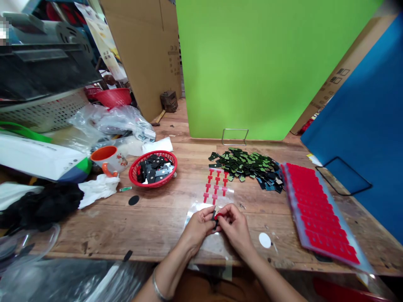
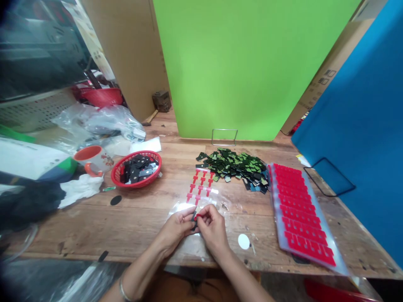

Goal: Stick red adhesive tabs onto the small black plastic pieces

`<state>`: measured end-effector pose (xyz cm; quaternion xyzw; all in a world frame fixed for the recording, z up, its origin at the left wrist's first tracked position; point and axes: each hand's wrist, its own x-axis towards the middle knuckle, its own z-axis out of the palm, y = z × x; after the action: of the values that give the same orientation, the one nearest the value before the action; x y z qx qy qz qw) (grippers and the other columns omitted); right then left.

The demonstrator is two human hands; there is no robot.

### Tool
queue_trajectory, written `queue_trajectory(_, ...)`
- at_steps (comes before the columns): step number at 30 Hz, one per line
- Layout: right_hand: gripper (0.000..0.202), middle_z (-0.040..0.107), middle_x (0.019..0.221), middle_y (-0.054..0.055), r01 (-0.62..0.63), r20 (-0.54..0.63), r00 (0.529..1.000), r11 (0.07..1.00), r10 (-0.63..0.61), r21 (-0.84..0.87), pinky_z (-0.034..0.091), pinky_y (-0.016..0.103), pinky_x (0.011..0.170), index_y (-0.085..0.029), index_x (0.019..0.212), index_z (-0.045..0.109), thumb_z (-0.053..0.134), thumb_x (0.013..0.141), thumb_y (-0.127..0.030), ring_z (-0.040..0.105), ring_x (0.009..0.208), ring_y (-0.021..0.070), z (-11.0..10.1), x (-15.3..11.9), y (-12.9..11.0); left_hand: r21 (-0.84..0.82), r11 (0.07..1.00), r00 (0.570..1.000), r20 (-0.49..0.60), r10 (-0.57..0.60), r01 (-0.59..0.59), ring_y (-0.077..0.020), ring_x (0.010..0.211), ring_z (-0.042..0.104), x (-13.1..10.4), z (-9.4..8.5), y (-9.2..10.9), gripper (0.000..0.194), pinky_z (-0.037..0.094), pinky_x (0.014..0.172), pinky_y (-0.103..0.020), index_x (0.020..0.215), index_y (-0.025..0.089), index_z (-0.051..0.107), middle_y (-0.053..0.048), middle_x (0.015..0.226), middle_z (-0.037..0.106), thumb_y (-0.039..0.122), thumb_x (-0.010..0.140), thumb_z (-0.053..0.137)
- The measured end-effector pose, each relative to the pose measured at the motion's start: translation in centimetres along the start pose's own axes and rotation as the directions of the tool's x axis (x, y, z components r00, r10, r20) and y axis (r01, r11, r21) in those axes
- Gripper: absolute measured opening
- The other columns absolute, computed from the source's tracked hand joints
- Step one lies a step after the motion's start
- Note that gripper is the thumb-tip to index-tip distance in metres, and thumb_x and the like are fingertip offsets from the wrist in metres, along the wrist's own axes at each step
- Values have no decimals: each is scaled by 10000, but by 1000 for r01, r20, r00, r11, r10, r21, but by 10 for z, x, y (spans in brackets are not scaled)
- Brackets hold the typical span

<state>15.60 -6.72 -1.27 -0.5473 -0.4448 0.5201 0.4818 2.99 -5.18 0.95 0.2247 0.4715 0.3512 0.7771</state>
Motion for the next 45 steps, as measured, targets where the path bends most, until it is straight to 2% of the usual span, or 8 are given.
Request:
queue_trajectory(13, 123, 547, 655, -21, -2, 4, 1000, 1000, 2, -17, 428, 211, 450, -197, 756, 488, 579, 747, -280, 527, 508, 115, 1, 0, -1, 1, 1000, 1000, 14, 6, -6, -213, 868, 653, 1, -1, -2, 526, 507, 728, -280, 1086, 132, 598, -113, 1006, 684, 43, 573, 673)
queue_trajectory(21, 89, 540, 667, -20, 7, 2, 1000, 1000, -7, -27, 424, 216, 467, -194, 773, 493, 569, 758, -237, 531, 522, 118, 1, 0, 3, 14, 1000, 999, 40, 24, -25, -219, 882, 651, -1, 1, 0, 506, 498, 743, -282, 1101, 114, 588, -128, 1022, 679, 51, 604, 658)
queue_trajectory(25, 79, 537, 664, -24, 17, 1, 1000, 999, -17, -33, 421, 215, 470, -194, 775, 493, 564, 762, -225, 531, 519, 116, 1, 0, 4, 26, 999, 998, 52, 32, -34, -219, 899, 645, -2, 2, 0, 459, 494, 758, -282, 1089, 117, 592, -121, 1021, 680, 79, 637, 660)
queue_trajectory(32, 75, 541, 668, -27, 40, -7, 999, 998, -40, -41, 405, 204, 467, -193, 781, 501, 565, 767, -229, 527, 515, 108, 1, -1, 3, 78, 996, 999, 3, 45, -45, -212, 855, 647, -3, 4, 0, 464, 492, 719, -275, 1113, 118, 582, -125, 1012, 683, 195, 671, 695)
queue_trajectory(40, 64, 558, 699, -11, 99, 2, 995, 991, -99, -92, 403, 208, 489, -186, 813, 519, 540, 819, -246, 531, 534, 107, 1, -6, 2, 109, 988, 994, -20, 110, -107, -198, 805, 651, 0, 5, -7, 449, 491, 677, -261, 1097, 109, 599, -119, 998, 690, 252, 681, 691)
queue_trajectory(45, 70, 563, 855, 52, 236, -45, 965, 932, -258, -273, 447, 249, 624, -188, 842, 563, 500, 849, -220, 552, 735, 155, 1, -12, -1, 103, 988, 991, -60, 118, -111, -184, 811, 650, -2, 7, -4, 462, 488, 666, -231, 1102, 122, 597, -96, 970, 701, 231, 668, 711)
